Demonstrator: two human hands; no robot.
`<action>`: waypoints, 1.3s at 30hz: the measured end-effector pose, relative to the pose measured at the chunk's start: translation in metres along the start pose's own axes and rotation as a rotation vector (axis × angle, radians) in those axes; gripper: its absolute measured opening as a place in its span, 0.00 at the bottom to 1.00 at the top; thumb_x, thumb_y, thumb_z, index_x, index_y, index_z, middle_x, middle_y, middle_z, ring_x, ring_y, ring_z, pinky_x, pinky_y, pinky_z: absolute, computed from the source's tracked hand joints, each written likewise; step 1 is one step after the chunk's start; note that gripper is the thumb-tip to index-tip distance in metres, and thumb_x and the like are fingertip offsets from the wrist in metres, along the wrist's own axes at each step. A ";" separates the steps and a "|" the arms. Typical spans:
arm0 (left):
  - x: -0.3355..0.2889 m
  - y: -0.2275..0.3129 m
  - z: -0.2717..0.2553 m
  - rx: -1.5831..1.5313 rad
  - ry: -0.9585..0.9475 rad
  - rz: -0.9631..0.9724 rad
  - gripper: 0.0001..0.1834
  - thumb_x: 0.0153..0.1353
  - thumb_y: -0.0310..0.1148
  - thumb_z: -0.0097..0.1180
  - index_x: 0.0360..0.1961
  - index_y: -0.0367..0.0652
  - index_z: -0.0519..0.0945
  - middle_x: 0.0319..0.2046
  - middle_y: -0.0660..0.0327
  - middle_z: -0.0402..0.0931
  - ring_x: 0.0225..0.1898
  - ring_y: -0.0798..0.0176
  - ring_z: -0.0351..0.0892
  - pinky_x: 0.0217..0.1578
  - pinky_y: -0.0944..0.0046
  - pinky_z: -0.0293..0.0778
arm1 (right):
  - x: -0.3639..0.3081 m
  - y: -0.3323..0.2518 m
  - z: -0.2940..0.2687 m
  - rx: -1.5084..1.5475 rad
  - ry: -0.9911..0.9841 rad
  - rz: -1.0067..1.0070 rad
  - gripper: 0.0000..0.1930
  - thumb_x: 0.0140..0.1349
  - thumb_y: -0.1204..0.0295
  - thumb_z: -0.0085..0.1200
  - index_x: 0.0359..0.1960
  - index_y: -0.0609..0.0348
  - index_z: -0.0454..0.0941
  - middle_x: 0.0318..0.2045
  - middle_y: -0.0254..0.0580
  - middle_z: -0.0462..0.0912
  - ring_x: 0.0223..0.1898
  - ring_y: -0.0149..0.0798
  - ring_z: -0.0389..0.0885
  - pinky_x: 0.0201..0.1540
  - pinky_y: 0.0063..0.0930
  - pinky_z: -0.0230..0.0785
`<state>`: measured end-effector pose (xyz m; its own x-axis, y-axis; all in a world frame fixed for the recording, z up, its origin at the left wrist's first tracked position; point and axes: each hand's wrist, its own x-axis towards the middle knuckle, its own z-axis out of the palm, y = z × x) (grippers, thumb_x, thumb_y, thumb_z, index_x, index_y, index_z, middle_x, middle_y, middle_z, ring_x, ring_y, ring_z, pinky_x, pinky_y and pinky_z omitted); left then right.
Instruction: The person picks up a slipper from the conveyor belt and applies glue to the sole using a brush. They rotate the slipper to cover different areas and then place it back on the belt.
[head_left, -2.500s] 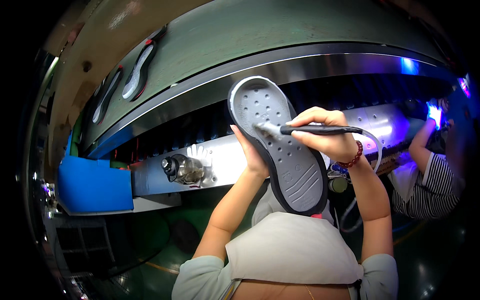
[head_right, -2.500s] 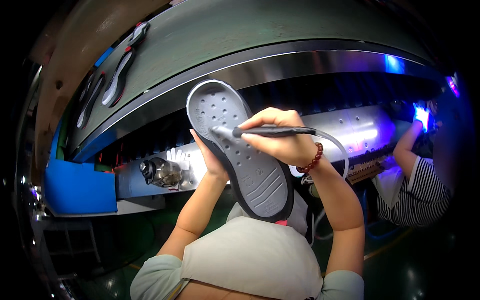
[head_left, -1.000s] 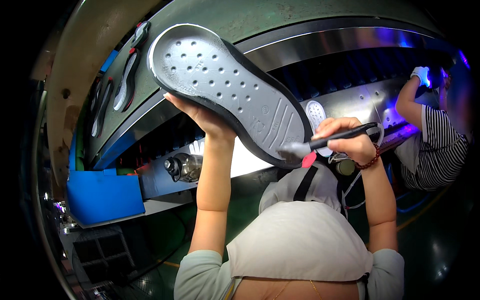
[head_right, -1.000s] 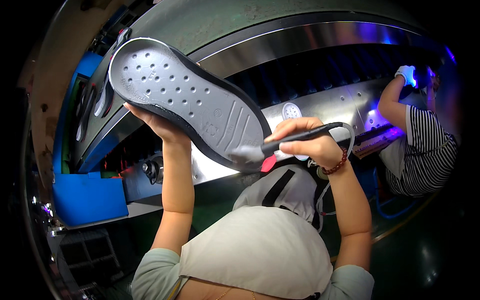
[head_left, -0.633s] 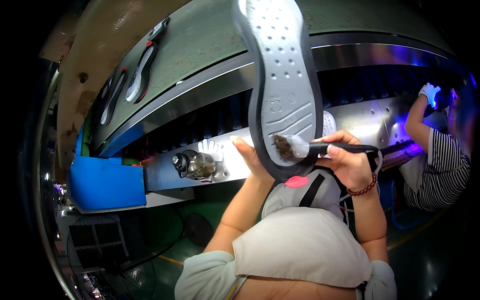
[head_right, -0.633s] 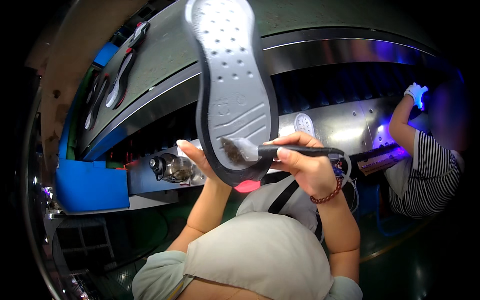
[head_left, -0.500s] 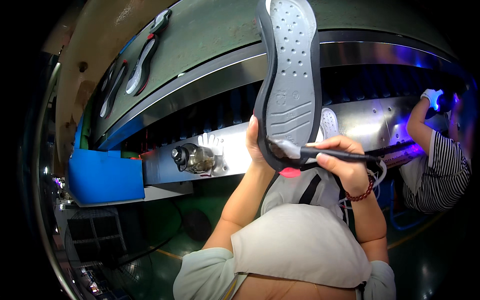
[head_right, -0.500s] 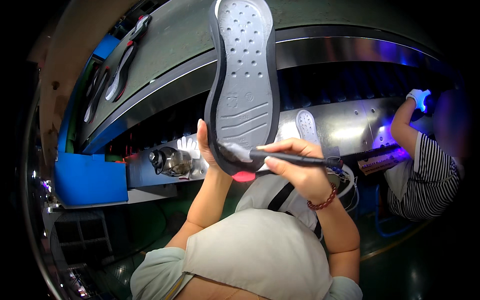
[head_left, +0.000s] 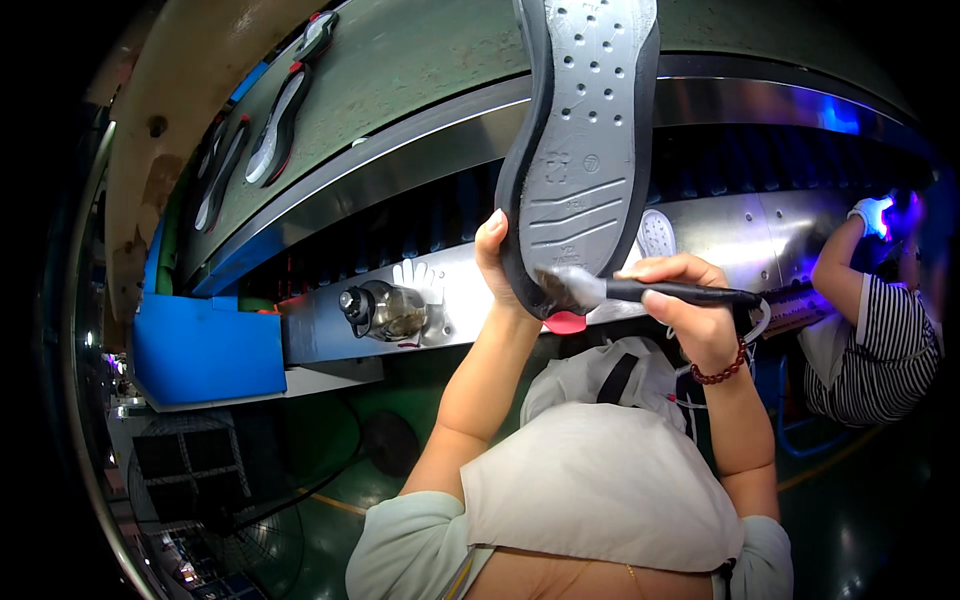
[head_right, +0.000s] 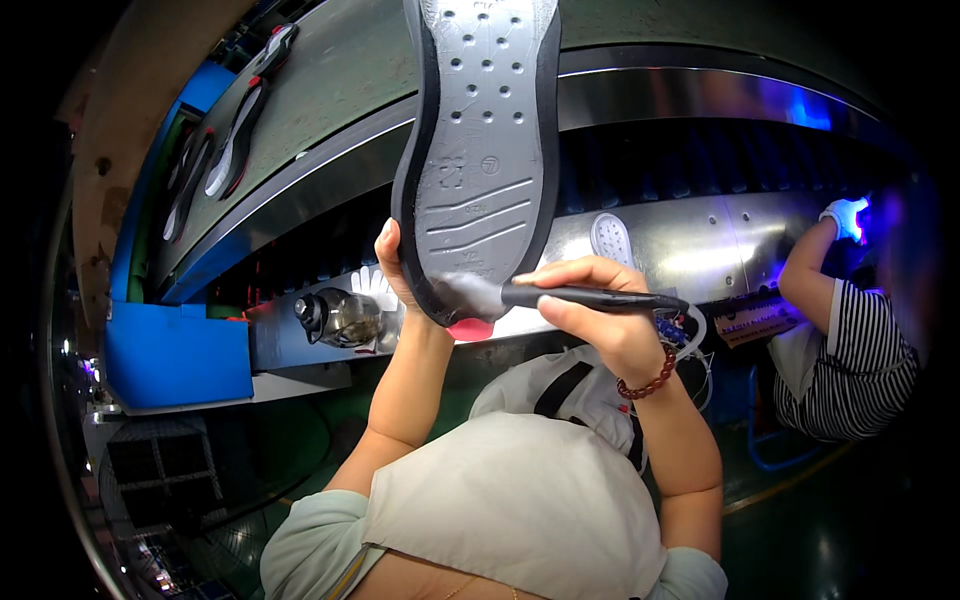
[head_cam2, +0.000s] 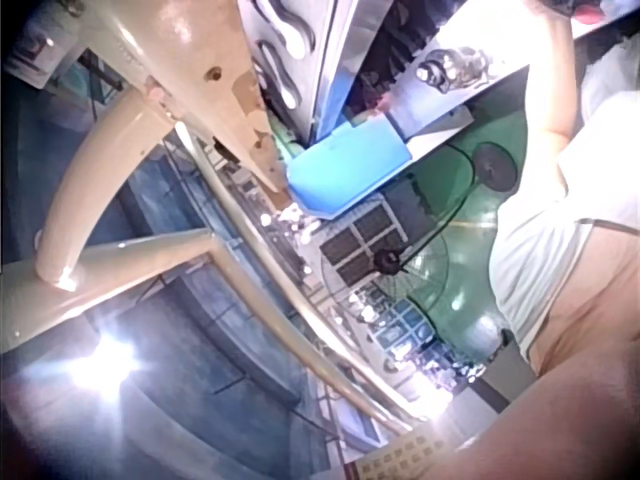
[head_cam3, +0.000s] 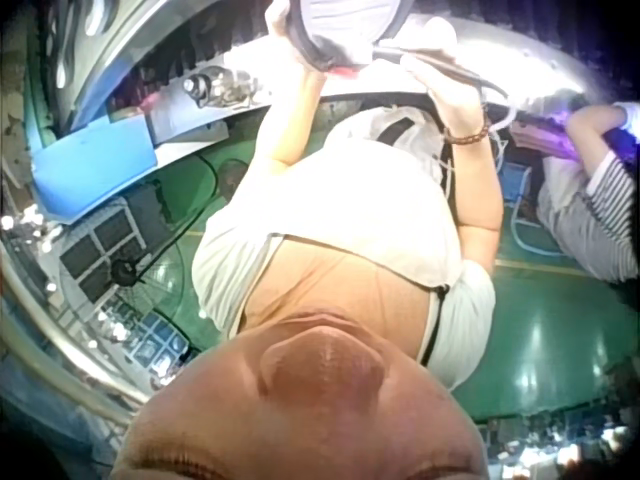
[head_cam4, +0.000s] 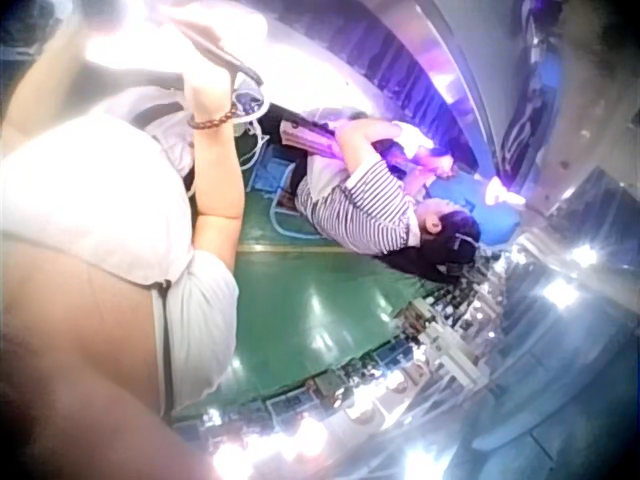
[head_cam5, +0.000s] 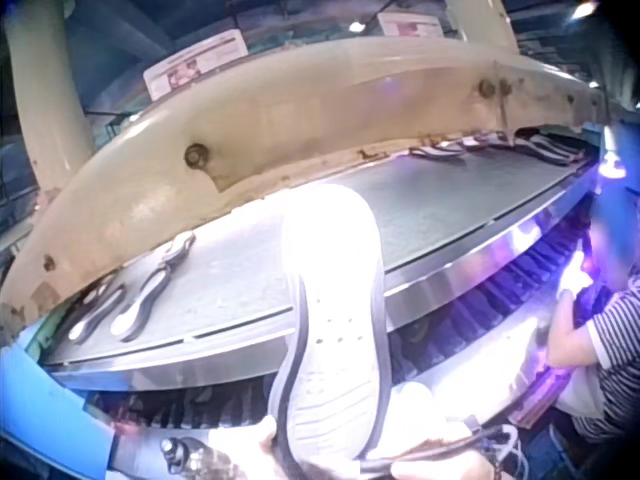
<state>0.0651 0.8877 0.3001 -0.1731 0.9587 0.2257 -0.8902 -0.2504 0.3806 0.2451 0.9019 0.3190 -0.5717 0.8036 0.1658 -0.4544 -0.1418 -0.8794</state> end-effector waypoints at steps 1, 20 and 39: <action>0.000 0.000 0.001 -0.075 -0.061 0.006 0.27 0.50 0.47 0.43 0.43 0.35 0.68 0.41 0.52 0.69 0.39 0.55 0.71 0.41 0.59 0.67 | 0.000 0.001 0.000 -0.099 0.036 0.042 0.08 0.45 0.83 0.51 0.30 0.66 0.74 0.32 0.43 0.76 0.32 0.28 0.73 0.36 0.17 0.65; 0.015 0.019 0.011 -0.136 -0.091 -0.233 0.25 0.43 0.37 0.42 0.41 0.30 0.68 0.37 0.46 0.71 0.35 0.52 0.73 0.38 0.59 0.69 | 0.014 -0.029 -0.002 -0.398 -0.253 0.067 0.09 0.44 0.80 0.54 0.30 0.64 0.76 0.27 0.40 0.77 0.27 0.25 0.73 0.28 0.14 0.64; 0.013 0.027 0.032 0.278 0.363 -0.863 0.19 0.43 0.35 0.48 0.36 0.33 0.71 0.31 0.51 0.73 0.29 0.58 0.74 0.34 0.64 0.71 | 0.043 -0.062 -0.012 -0.811 -0.780 0.161 0.08 0.41 0.82 0.54 0.27 0.65 0.75 0.29 0.47 0.78 0.35 0.41 0.77 0.39 0.27 0.69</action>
<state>0.0523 0.8892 0.3419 0.3307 0.7992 -0.5019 -0.6492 0.5787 0.4936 0.2569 0.9521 0.3748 -0.9817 0.1904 0.0077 0.0769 0.4327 -0.8982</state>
